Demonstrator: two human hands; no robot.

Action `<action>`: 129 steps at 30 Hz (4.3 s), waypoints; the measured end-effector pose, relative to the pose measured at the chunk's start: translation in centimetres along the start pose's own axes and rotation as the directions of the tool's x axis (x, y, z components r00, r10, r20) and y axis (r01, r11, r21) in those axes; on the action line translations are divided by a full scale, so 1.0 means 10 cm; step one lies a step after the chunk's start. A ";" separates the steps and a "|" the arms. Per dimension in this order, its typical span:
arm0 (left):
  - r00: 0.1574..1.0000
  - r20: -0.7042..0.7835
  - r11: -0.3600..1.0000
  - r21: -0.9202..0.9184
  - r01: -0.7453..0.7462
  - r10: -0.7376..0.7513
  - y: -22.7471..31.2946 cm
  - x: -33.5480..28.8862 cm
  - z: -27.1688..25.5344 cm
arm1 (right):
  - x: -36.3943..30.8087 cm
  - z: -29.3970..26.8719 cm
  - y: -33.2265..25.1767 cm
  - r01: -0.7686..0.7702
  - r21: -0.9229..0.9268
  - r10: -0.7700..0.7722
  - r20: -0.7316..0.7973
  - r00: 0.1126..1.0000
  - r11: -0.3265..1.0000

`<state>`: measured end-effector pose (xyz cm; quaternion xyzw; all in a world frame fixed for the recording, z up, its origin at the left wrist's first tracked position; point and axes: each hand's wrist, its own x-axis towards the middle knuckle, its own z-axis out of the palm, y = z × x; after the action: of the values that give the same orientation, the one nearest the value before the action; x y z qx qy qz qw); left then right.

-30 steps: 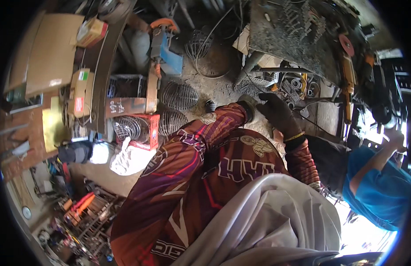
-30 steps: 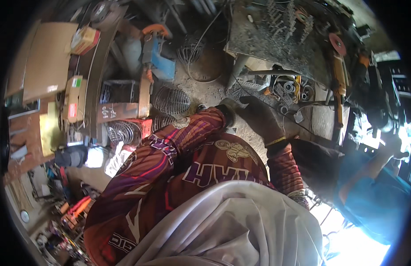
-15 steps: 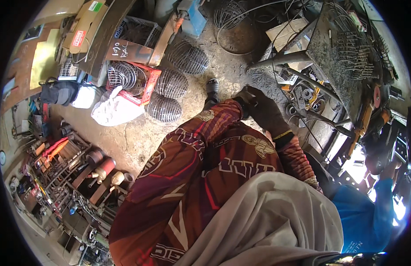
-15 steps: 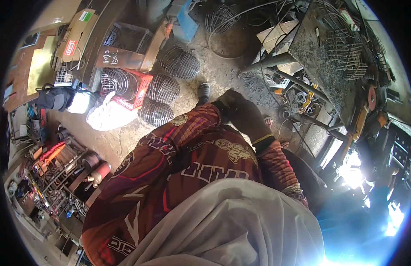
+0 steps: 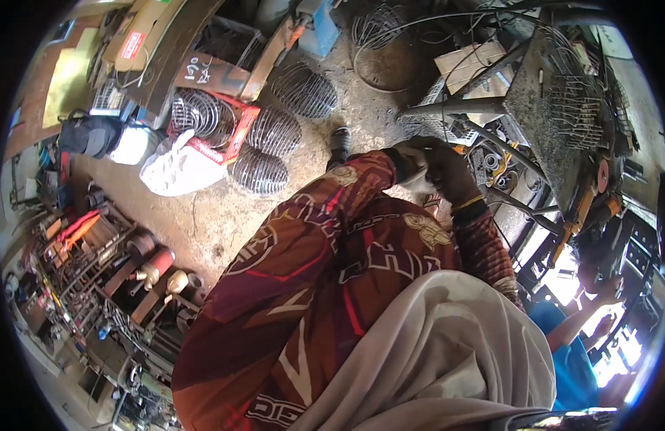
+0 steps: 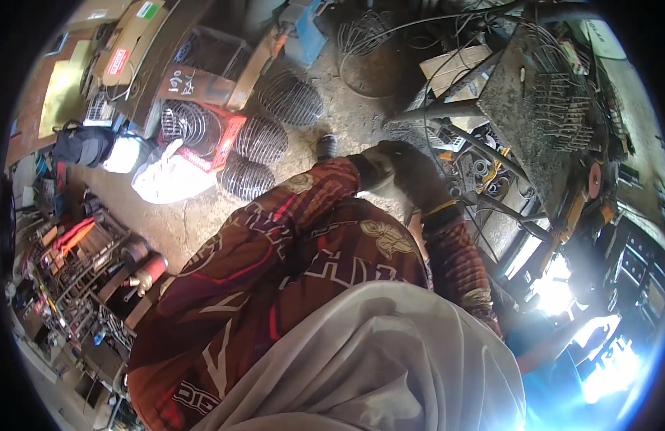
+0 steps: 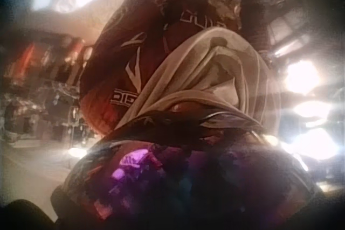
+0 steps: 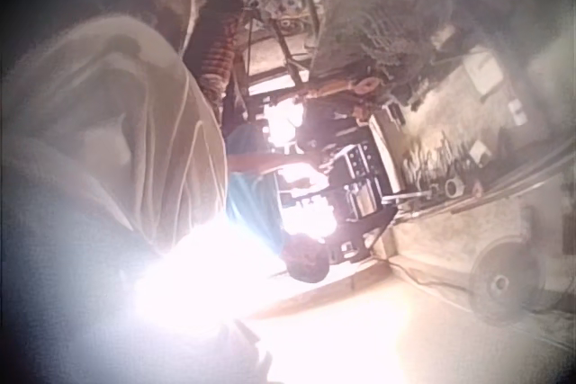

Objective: The person welds metal rods onto a curved wire structure using a welding torch and wipes the components with a cloth while wearing protective gloves.

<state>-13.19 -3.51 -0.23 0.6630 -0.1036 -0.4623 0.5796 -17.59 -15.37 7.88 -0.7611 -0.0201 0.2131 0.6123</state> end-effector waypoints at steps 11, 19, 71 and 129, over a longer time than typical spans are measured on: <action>0.997 -0.056 0.956 0.283 0.070 -0.057 0.01 0.05 0.18 | 0.30 -0.25 0.01 -0.120 -0.651 0.239 0.097 0.966 0.750; 0.974 -0.213 0.942 0.301 0.145 -0.081 -0.09 0.03 0.02 | 0.37 0.34 -0.57 0.350 -0.892 0.025 0.373 0.928 0.287; 0.854 -0.479 0.737 0.649 0.188 0.203 -3.67 6.52 -4.72 | 1.68 -1.71 0.38 -0.890 -0.357 0.211 -0.882 0.421 0.283; 0.955 0.089 0.949 0.117 -0.294 0.285 3.02 -0.90 -0.75 | -0.42 -0.56 -1.29 0.257 -0.130 -0.261 -0.769 0.583 0.958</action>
<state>-0.61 -1.70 29.60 0.6598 -0.2497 -0.3879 0.5931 -16.47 -18.50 22.17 -0.7678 0.1360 -0.2289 0.5827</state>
